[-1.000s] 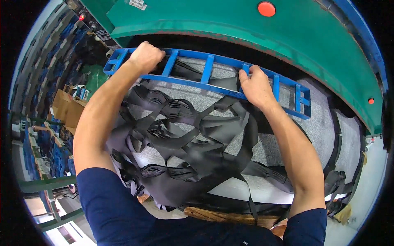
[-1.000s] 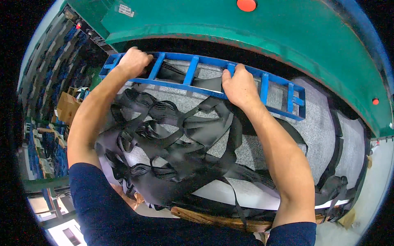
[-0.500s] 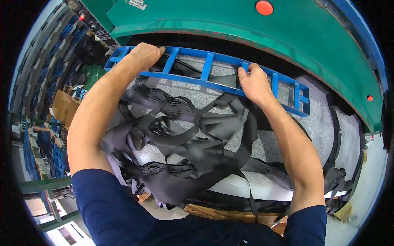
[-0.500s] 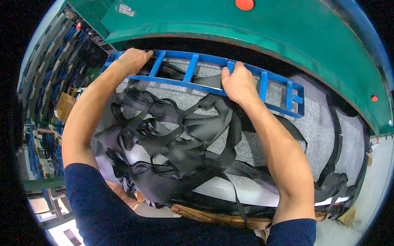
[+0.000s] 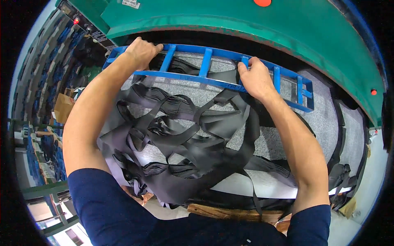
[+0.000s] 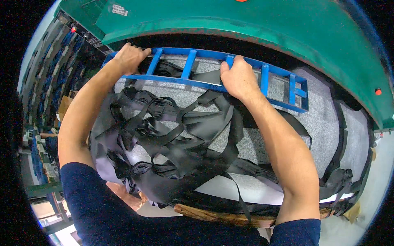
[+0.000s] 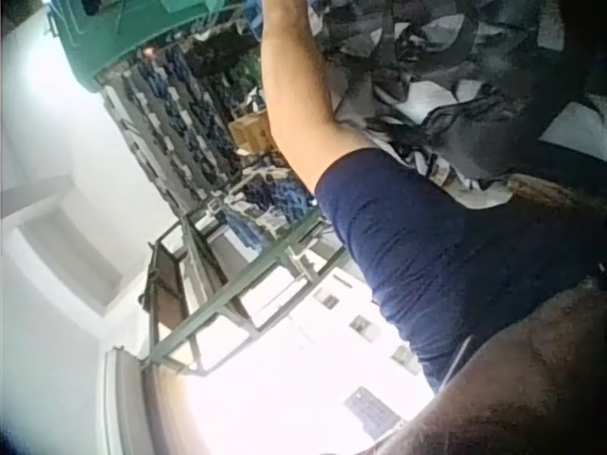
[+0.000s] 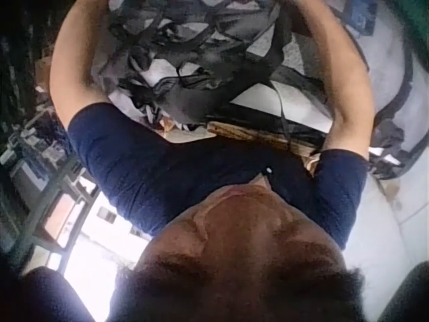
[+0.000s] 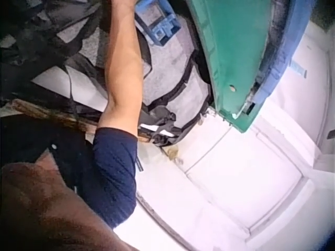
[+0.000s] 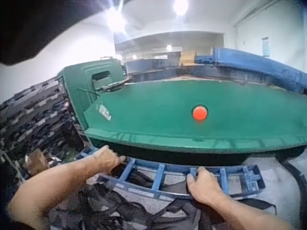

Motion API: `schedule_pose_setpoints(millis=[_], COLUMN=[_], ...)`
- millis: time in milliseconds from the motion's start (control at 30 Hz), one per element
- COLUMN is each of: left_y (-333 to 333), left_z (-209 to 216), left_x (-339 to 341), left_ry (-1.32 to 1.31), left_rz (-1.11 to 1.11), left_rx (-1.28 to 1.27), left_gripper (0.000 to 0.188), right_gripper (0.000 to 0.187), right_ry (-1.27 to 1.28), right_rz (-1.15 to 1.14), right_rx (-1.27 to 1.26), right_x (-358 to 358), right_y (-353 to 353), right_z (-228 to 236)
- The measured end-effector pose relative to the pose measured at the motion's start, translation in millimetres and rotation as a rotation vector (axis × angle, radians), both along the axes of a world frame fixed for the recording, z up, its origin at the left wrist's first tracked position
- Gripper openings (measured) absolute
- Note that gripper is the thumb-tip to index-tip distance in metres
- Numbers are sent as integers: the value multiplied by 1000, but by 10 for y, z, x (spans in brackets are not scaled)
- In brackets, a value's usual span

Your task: Operating an industrial hydraulic die-cutting machine to cut shapes from fabric and sorting the cut components into bags.

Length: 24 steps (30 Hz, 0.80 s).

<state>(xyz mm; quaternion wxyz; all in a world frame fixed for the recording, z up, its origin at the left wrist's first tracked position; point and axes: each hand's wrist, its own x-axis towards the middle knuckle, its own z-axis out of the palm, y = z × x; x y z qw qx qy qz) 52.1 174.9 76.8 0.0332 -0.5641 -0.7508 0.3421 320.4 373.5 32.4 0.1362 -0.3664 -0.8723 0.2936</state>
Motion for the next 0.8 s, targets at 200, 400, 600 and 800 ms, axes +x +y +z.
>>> schedule_pose_setpoints(millis=[200,400,600,800], left_y=[109,116,187,68], left_z=[-148,-295,-197,-151], left_x=[11,-117,-44,-96], left_ry=[177,285,221,125], left_rz=[-83,-144,-31,57], left_rx=[-65,-123,-219,-58], left_gripper=[59,19,31,35], right_gripper=[46,47,50,43], right_ry=[30,30,8,35], right_rz=[14,-2,-19,-19], right_rx=[9,-51,-77,-91], right_x=[25,10,28,-12], right_y=[3,-21,32,8], right_z=[1,24,-20,-2])
